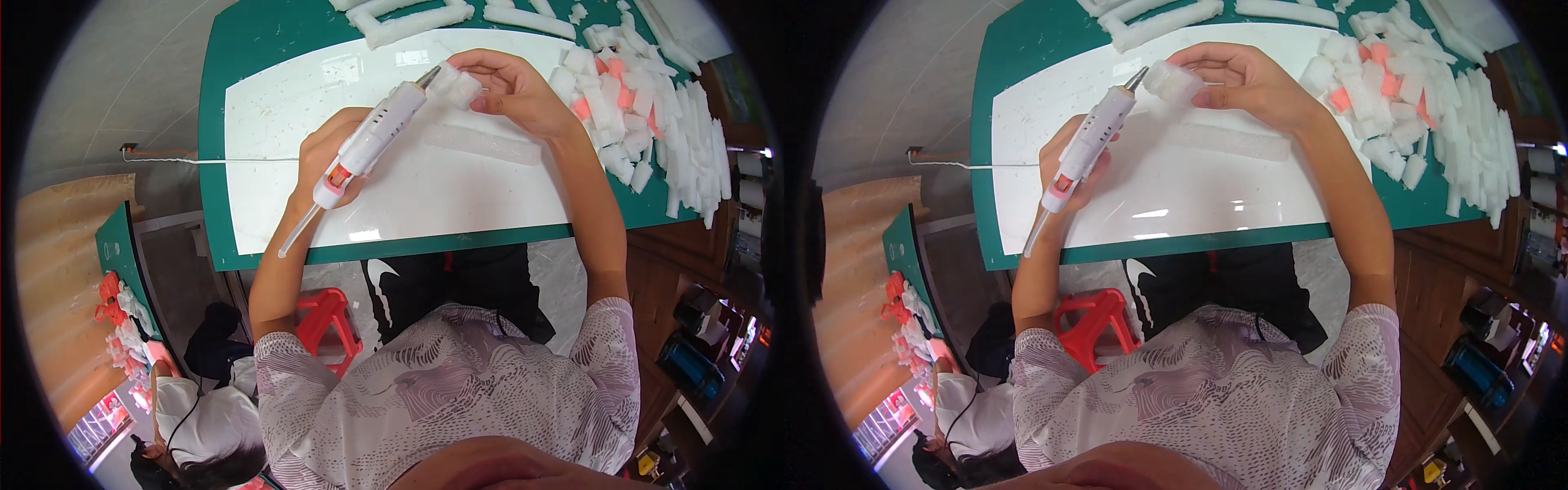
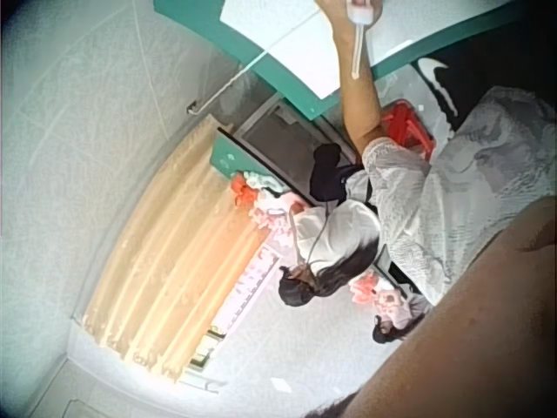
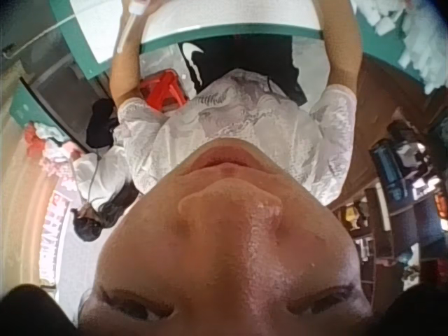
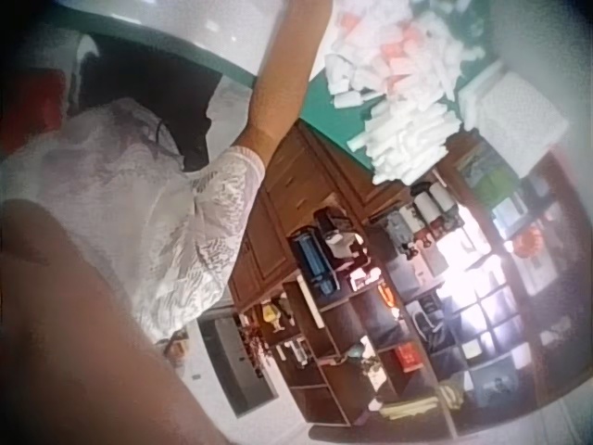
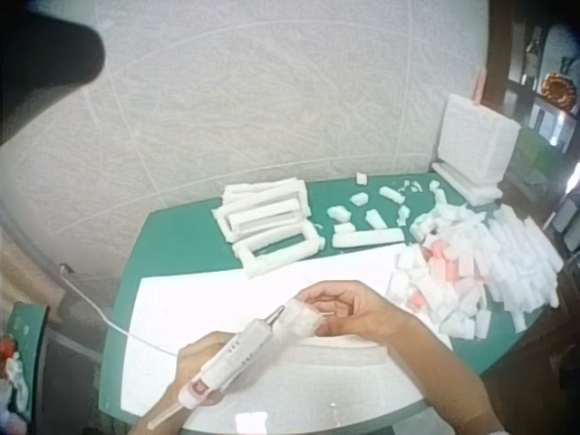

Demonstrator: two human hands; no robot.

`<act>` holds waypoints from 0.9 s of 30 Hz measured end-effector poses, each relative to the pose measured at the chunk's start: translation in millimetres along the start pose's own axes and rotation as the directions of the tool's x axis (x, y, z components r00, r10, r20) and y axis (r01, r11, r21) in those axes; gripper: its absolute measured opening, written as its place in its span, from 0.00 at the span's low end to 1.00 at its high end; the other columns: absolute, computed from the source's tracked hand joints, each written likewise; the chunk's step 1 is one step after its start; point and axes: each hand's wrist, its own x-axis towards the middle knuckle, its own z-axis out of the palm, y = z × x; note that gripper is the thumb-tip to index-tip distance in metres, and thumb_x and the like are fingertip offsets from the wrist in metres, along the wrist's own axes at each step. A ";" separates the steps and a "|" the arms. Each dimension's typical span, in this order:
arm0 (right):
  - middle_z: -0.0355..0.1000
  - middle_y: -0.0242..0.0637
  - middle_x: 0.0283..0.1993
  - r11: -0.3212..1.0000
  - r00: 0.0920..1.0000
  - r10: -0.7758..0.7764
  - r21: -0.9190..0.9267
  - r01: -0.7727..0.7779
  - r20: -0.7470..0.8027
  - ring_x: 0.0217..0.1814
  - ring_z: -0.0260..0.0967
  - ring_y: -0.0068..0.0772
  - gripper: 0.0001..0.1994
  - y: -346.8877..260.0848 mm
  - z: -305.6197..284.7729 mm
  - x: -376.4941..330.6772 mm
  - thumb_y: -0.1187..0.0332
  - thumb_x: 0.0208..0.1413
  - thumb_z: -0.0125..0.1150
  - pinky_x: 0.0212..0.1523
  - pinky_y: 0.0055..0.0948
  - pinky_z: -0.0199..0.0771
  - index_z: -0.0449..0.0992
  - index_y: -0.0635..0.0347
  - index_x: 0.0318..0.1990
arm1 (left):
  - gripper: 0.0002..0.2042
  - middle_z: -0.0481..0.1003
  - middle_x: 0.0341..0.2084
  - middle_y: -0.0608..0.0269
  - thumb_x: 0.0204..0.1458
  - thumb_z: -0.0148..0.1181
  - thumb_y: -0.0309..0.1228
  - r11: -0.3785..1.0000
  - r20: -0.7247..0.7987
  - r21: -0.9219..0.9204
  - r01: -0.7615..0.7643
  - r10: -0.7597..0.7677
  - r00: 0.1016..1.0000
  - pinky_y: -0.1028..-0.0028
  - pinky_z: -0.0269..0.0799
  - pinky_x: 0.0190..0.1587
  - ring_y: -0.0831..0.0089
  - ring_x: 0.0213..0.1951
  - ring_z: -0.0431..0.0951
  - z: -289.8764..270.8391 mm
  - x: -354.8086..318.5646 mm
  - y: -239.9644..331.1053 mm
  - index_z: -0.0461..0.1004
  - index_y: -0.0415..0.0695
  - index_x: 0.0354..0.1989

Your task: Use a hot glue gun to join pieces of white foam together into larger rectangular structures.

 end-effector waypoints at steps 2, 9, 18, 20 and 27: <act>0.68 0.37 0.62 0.999 1.000 -0.023 -0.044 0.022 -0.013 0.69 0.62 0.30 0.27 0.0 0.6 0.0 0.76 0.51 0.70 0.63 0.24 0.69 0.71 0.64 0.60 | 0.14 0.79 0.37 0.52 0.44 0.60 0.22 1.000 0.003 -0.004 -0.003 0.003 1.000 0.66 0.77 0.44 0.56 0.40 0.81 -0.4 0.4 0.3 0.78 0.36 0.41; 0.67 0.37 0.62 0.999 0.999 0.020 -0.025 -0.021 -0.030 0.69 0.62 0.31 0.27 -1.0 2.5 -0.9 0.74 0.51 0.72 0.66 0.26 0.66 0.71 0.64 0.60 | 0.16 0.79 0.43 0.50 0.38 0.66 0.22 0.998 0.070 0.051 -0.029 0.025 0.997 0.70 0.79 0.45 0.56 0.41 0.83 0.4 -0.4 -5.4 0.78 0.37 0.39; 0.68 0.37 0.60 0.999 0.999 -0.053 -0.014 0.053 -0.001 0.66 0.65 0.29 0.27 1.7 1.5 -0.6 0.74 0.51 0.72 0.65 0.25 0.67 0.71 0.65 0.59 | 0.12 0.79 0.38 0.50 0.46 0.60 0.22 0.998 0.019 -0.006 -0.067 0.067 0.998 0.67 0.77 0.43 0.55 0.39 0.81 0.8 -0.6 -3.3 0.78 0.36 0.41; 0.68 0.37 0.60 1.000 1.000 -0.028 -0.009 0.028 -0.002 0.65 0.65 0.30 0.27 0.6 2.8 -0.2 0.75 0.50 0.71 0.65 0.25 0.66 0.71 0.65 0.59 | 0.12 0.79 0.38 0.51 0.46 0.59 0.22 0.998 -0.007 -0.060 0.015 -0.015 1.000 0.67 0.77 0.43 0.58 0.39 0.81 1.0 -2.2 -3.0 0.78 0.37 0.40; 0.68 0.38 0.61 0.999 0.999 -0.038 -0.019 0.038 0.013 0.65 0.65 0.30 0.28 1.3 2.4 0.2 0.78 0.49 0.70 0.66 0.25 0.66 0.70 0.66 0.59 | 0.11 0.79 0.37 0.53 0.46 0.59 0.22 0.999 0.029 -0.009 0.042 -0.042 0.999 0.69 0.77 0.42 0.60 0.39 0.81 1.2 -0.6 -0.1 0.79 0.38 0.39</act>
